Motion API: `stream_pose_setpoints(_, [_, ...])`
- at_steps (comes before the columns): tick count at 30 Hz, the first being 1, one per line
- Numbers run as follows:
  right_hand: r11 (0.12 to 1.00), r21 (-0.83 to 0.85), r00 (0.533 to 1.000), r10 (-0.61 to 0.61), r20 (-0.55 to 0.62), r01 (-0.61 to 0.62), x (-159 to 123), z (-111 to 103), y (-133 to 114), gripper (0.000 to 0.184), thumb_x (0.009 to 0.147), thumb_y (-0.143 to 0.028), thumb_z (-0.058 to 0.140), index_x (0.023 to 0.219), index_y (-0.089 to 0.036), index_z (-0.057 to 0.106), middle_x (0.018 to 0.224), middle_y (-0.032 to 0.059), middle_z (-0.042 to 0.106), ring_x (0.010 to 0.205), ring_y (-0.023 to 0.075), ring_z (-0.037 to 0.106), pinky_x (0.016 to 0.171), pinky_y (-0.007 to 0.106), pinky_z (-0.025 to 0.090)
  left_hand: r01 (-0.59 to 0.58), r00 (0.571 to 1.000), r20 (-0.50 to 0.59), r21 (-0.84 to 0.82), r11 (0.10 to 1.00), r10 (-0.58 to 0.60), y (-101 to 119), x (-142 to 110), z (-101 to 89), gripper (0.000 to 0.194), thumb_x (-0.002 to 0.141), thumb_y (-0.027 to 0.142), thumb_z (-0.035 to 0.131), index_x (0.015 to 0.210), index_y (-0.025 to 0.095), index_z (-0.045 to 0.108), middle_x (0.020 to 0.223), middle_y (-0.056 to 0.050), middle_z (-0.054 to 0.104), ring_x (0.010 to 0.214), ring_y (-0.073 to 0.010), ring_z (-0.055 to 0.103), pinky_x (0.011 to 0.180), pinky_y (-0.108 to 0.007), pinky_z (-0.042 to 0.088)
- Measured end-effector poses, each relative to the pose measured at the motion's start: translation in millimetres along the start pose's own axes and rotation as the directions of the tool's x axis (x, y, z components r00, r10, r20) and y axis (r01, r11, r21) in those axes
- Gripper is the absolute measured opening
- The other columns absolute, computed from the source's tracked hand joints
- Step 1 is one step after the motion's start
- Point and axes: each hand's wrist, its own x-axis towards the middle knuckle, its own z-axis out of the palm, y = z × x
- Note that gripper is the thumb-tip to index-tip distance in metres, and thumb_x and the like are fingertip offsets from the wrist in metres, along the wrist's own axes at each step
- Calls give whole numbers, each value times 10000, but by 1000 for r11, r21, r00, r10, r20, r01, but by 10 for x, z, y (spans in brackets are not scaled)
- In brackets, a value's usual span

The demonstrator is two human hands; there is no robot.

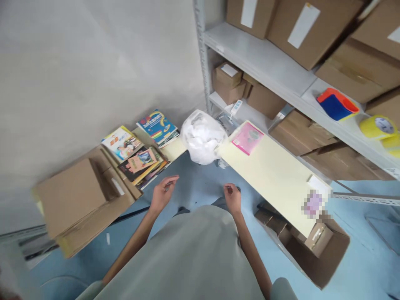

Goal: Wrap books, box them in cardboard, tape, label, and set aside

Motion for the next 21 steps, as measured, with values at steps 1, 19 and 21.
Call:
stream_pose_setpoints(1, [1000,-19,1000,-6,5,6,-117,167,-52,418,932,-611,619,1003,-229,774,1014,138,848,885,293,800,864,438,656,18,999,-35,10,1000,-18,-191,-80,-255,353,1010,442,592,1172,233,825,1262,-130,832,1115,-279,808,1013,-446,677])
stream_pose_setpoints(19, [964,-109,759,-120,639,243,-1434,2946,-1069,320,973,-495,651,1073,-242,819,1073,88,870,965,263,824,972,416,659,497,757,-492,4,868,-431,-2327,-1883,-3176,419,950,302,644,1326,163,769,1318,-179,790,1183,-325,784,1080,-490,645])
stream_pose_setpoints(21, [963,-112,744,-112,659,244,-1436,3126,-1137,295,979,-458,671,1096,-238,828,1118,92,876,1023,265,828,1016,417,652,514,752,-475,-14,858,-458,-2339,-1903,-3209,416,957,296,648,1333,158,764,1325,-185,787,1217,-331,775,1093,-478,636])
